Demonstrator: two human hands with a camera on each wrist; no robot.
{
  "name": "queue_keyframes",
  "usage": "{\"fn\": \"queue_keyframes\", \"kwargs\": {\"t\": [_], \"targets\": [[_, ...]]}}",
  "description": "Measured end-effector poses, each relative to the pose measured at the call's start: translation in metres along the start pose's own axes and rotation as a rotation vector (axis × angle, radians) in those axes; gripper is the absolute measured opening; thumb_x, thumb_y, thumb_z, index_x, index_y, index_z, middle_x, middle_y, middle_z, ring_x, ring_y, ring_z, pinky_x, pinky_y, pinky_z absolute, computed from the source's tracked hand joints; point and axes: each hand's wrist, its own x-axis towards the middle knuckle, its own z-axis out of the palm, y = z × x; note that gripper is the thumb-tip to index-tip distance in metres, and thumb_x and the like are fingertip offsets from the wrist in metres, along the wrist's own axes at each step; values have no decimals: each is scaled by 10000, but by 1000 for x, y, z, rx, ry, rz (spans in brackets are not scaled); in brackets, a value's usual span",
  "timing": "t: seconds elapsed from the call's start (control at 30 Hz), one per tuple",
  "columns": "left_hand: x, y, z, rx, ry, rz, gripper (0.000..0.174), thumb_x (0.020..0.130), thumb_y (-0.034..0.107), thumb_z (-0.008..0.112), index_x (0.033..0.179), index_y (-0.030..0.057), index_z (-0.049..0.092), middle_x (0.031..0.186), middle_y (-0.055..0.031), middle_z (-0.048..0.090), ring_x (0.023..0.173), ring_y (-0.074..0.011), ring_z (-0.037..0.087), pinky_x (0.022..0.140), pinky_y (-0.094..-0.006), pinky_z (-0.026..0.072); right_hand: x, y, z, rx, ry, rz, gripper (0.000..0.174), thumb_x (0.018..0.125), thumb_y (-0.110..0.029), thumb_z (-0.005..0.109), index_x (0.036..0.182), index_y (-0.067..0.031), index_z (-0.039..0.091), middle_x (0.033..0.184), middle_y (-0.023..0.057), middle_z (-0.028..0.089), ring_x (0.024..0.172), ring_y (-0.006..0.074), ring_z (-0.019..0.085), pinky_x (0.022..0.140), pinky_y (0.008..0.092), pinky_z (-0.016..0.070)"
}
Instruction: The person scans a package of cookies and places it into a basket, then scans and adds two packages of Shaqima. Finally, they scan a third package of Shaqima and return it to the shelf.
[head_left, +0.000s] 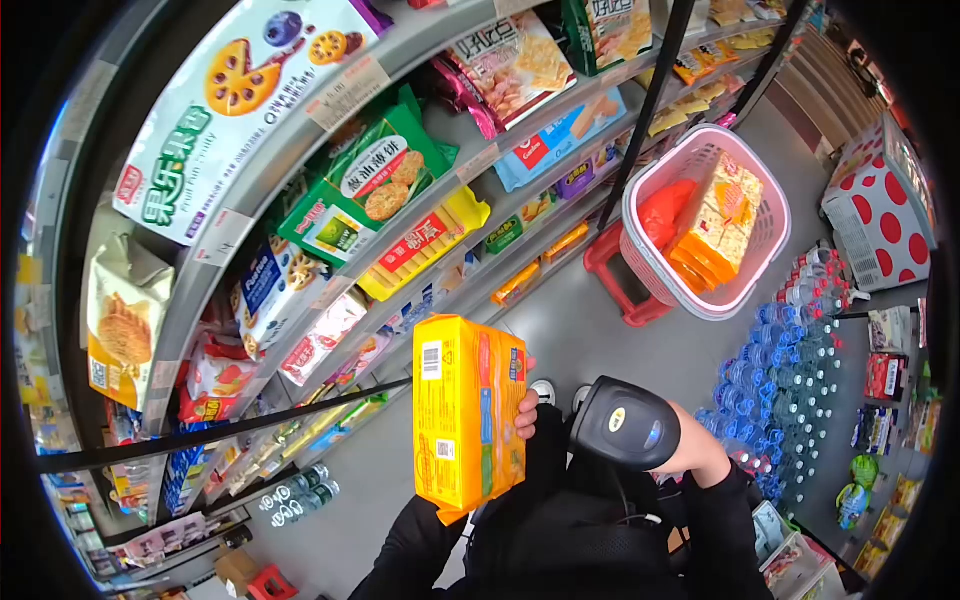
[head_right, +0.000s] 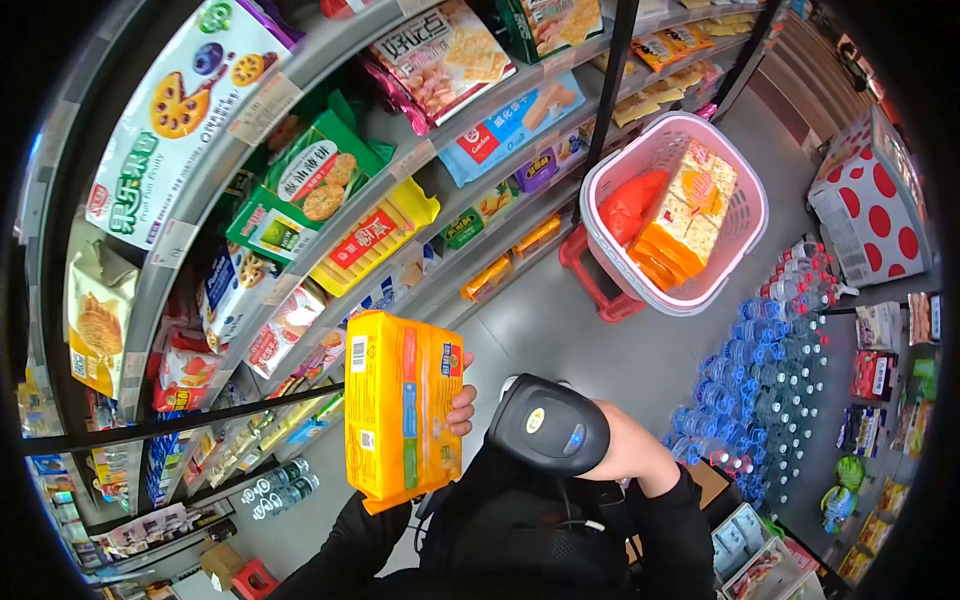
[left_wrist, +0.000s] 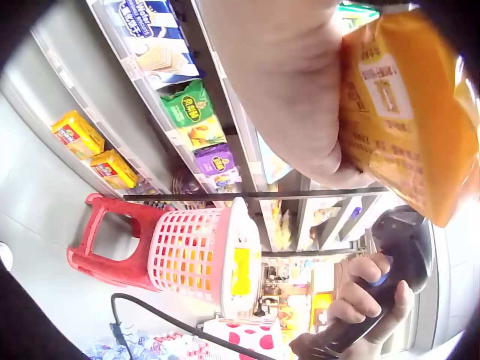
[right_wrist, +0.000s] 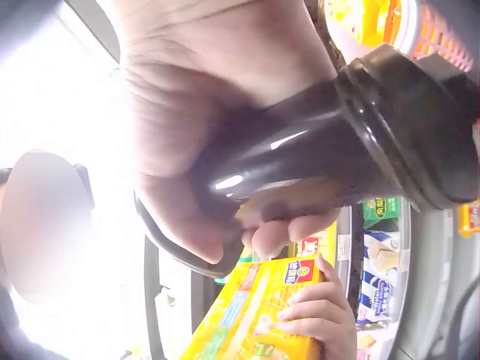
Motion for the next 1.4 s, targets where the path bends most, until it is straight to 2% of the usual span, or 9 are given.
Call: {"fn": "queue_keyframes", "kwargs": {"t": [0.13,0.17,0.23,0.3,0.4,0.93,1.2,1.33,1.4], "targets": [[-1,12,-3,318,113,110,745,698,558,541,1210,57,335,712,-76,436,613,-161,424,613,-274,362,-4,-19,6,-81,-37,-94,514,574,-155,686,1022,13,499,951,155,566,853,295,549,763,331,428],[-2,19,-17,223,111,65,668,738,532,514,1187,56,379,758,-83,514,638,-175,495,615,-286,407,-5,-24,7,-137,-36,-108,511,574,-151,681,1022,13,498,957,157,561,858,300,544,764,332,428],[-11,37,-35,159,311,179,518,829,456,446,1166,63,426,1023,-135,554,864,-218,570,758,-340,454,-2,-42,8,-210,-13,-149,490,576,-142,673,1010,12,503,939,157,558,849,304,539,757,335,429],[-19,51,-31,395,344,171,485,859,421,408,1181,60,415,1129,-109,519,950,-203,556,834,-345,437,1,-54,8,-281,4,-178,470,578,-132,664,998,11,508,921,157,555,840,309,534,751,338,429],[-25,73,-32,512,344,114,457,852,378,451,1158,39,422,1088,-105,541,941,-195,562,799,-322,460,9,-64,8,-334,-79,-182,380,577,-111,646,919,6,528,822,157,541,778,314,527,707,354,427],[10,74,2,697,342,-99,416,845,323,491,1104,0,449,1010,-105,580,861,-174,594,748,-273,478,5,-60,-1,-345,-34,-132,375,590,-109,654,927,-2,530,841,156,558,801,314,537,735,351,425],[63,58,14,709,364,-149,436,849,355,473,1118,13,447,1028,-98,575,874,-177,589,751,-280,477,-11,-43,-50,-225,107,-60,443,598,-145,677,978,9,508,904,164,563,864,312,539,774,345,420],[106,37,25,682,432,-116,448,855,370,454,1141,27,433,1054,-97,562,900,-178,578,771,-285,470,-13,-28,-81,-19,44,-70,599,595,-147,696,1112,14,440,1075,180,509,973,291,514,845,337,395],[131,25,32,629,424,-119,455,860,378,438,1157,33,417,1073,-99,551,917,-178,569,790,-293,463,-8,-17,-99,-74,22,-148,678,602,-150,697,1185,6,389,1152,171,469,1045,279,481,890,325,371]]}}
